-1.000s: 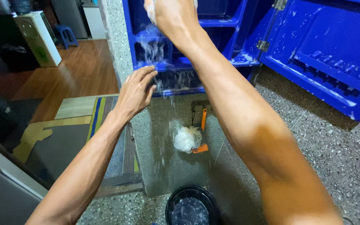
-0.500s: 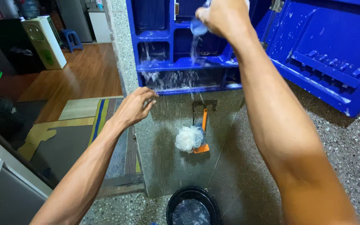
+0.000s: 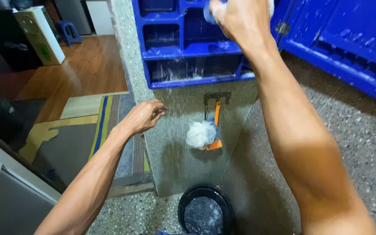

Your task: The person scrubs a metal corner shelf with a toothbrush and soapy water, wipes down a wall-mounted ring, and then cleans a small plastic bottle and a blue wall cabinet with a sponge and water.

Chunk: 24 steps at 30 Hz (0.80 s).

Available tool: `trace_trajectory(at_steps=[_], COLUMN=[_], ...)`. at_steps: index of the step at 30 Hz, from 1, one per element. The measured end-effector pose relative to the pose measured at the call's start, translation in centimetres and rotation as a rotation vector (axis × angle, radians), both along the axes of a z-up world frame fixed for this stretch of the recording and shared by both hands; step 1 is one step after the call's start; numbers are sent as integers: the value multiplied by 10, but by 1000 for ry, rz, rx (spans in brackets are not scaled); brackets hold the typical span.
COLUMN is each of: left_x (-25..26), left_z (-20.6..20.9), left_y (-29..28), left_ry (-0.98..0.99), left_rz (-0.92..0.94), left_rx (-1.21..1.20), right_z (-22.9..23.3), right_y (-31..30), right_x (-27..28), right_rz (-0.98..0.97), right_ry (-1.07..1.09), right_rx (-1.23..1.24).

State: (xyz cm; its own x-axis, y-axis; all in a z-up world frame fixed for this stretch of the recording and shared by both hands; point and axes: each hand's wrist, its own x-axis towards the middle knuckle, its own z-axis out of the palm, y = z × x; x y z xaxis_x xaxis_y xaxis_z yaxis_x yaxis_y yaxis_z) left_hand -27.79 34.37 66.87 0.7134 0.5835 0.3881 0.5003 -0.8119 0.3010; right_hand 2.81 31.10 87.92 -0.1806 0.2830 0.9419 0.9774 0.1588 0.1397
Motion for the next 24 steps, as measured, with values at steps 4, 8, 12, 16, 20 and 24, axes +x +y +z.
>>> trace_trajectory(at_steps=[4, 8, 12, 16, 20, 24], left_x=[-3, 2, 9, 22, 38, 58], left_z=[-30, -66, -90, -117, -161, -212], left_y=[6, 6, -2, -12, -22, -44], left_ry=[-116, -112, -75, -63, -113, -135], left_rz=[-127, -69, -89, -75, -200, -313], left_rx=[-27, -257, -373, -570, -686, -1089], right_z=[-44, -89, -146, -210, -272, -327], right_y=[-51, -82, -116, -144, -161, -182], right_x=[-10, -15, -28, -43, -59, -87], right_rz=[-148, -207, -331, -384, -469, -486], right_ry=[141, 281, 603, 890, 1030, 1244], right_rx=[-104, -173, -393, -561, -640, -683])
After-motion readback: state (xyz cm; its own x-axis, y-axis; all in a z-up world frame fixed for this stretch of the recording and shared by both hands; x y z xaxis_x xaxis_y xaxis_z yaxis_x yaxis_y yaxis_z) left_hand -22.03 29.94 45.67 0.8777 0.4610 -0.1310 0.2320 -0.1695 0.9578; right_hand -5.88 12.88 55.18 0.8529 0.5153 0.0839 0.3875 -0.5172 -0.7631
